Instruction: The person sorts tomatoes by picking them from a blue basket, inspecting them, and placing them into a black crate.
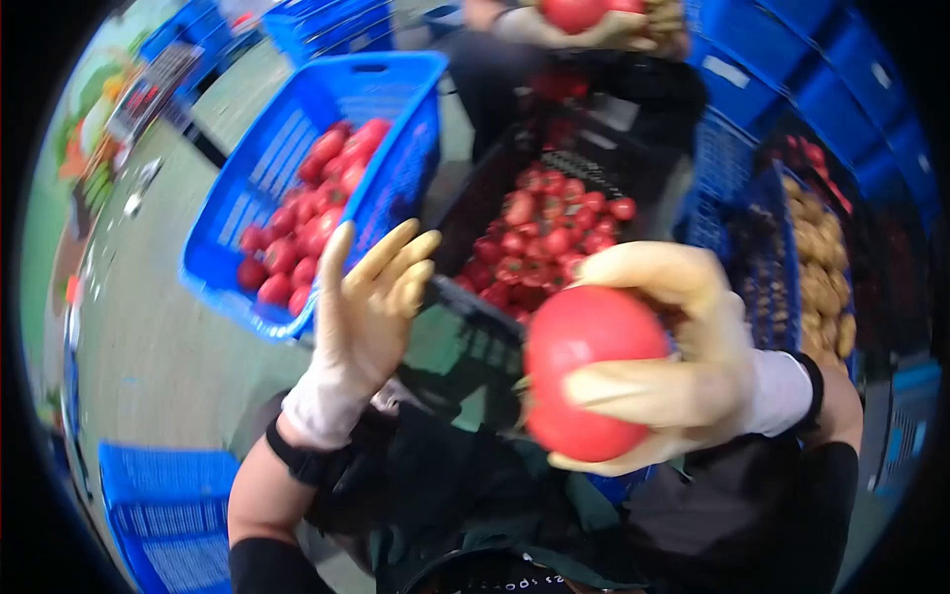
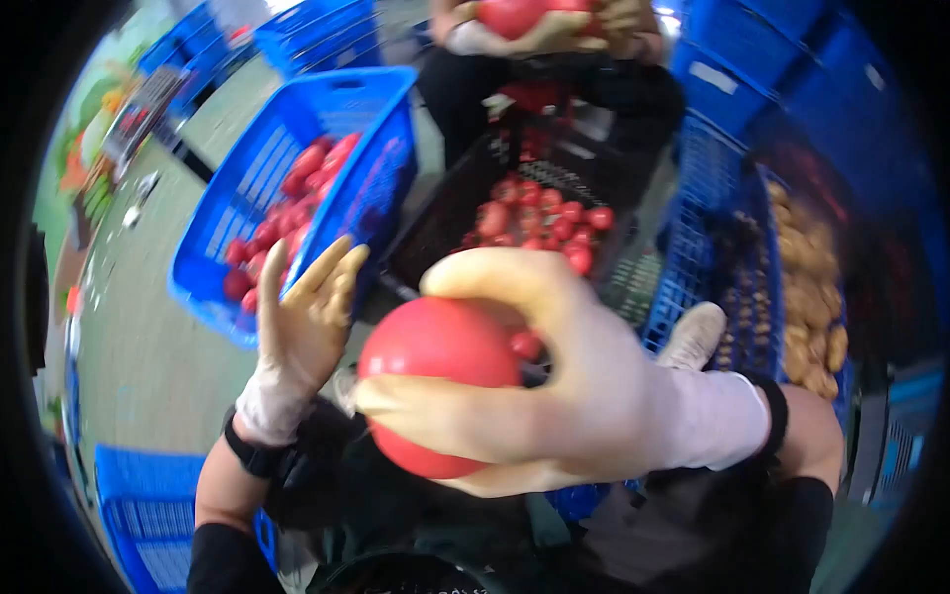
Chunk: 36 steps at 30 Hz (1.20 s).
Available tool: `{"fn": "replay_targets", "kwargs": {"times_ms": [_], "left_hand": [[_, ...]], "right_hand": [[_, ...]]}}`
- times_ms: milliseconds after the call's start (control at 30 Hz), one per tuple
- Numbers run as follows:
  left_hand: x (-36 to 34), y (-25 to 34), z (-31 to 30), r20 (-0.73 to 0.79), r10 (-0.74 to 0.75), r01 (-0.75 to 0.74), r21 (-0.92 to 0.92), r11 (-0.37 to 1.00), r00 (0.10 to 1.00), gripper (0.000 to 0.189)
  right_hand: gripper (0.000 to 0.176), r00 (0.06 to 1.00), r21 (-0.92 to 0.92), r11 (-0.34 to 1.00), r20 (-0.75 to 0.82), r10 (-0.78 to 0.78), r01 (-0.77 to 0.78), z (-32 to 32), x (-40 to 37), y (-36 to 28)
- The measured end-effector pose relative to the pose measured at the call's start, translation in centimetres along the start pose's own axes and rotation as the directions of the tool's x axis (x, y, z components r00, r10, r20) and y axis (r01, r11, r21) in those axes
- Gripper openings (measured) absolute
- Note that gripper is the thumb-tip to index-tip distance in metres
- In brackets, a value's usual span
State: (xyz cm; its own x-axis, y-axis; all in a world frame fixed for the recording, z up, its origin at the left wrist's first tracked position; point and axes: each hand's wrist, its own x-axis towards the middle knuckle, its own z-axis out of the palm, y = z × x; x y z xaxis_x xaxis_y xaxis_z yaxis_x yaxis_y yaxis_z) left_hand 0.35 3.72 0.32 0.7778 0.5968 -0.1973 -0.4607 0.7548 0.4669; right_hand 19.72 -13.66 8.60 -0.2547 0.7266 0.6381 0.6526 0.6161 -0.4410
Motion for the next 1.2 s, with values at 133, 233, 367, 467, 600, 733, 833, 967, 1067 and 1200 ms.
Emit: {"fn": "replay_targets", "kwargs": {"times_ms": [133,233,367,467,600,733,833,967,1067,1200], "left_hand": [[-0.3,-0.2,-0.6,0.116,0.039,-0.049,0.082,0.995,0.993,0.068],[-0.2,0.1,-2.0,0.091,0.002,-0.007,0.055,0.998,0.996,0.044],[0.1,-1.7,-1.5,-0.046,0.136,-0.127,0.162,0.979,0.99,0.055],[0.4,-1.7,-2.0,-0.085,-0.042,0.046,0.05,0.998,0.996,0.057],[0.8,-1.9,-2.4,-0.109,-0.058,0.067,0.075,0.995,0.992,0.055],[0.9,-2.1,-1.6,-0.214,-0.005,0.03,0.113,0.993,0.977,0.053],[0.4,-2.2,-0.5,-0.297,-0.015,0.046,0.099,0.994,0.955,0.053],[-0.6,-2.5,1.4,-0.281,-0.11,0.143,0.098,0.985,0.953,0.057],[-1.5,-1.4,1.1,-0.169,-0.138,0.135,-0.027,0.99,0.976,0.058],[-2.6,0.1,0.8,-0.147,-0.094,0.073,-0.145,0.987,0.985,0.054]], "right_hand": [[0.06,0.989,0.061,0.995,-0.115,0.09,-0.083,-1.6,-1.8,0.3],[0.054,0.937,-0.22,0.938,-0.288,0.2,-0.268,-7.3,-2.9,0.3],[0.046,0.405,0.293,0.413,-0.089,0.91,-0.863,-10.6,-10.4,1.8],[0.042,-0.098,0.376,-0.145,0.14,0.985,-0.915,-12.7,-14.8,1.3],[0.043,0.037,0.544,0.397,-0.556,0.83,-0.739,-24.9,-21.2,8.1],[0.081,-0.063,0.475,0.438,-0.729,0.682,-0.763,-37.6,-19.4,7.3],[0.059,0.012,0.252,0.383,-0.823,0.568,-0.889,-39.7,-12.6,5.0],[0.048,0.24,-0.108,0.22,-0.597,0.766,-0.97,-35.2,-2.3,1.3],[0.045,0.241,-0.522,0.108,-0.193,0.951,-0.846,-26.7,4.1,1.1],[0.043,-0.092,-0.671,0.32,0.502,0.86,-0.669,-12.5,7.8,7.4]]}}
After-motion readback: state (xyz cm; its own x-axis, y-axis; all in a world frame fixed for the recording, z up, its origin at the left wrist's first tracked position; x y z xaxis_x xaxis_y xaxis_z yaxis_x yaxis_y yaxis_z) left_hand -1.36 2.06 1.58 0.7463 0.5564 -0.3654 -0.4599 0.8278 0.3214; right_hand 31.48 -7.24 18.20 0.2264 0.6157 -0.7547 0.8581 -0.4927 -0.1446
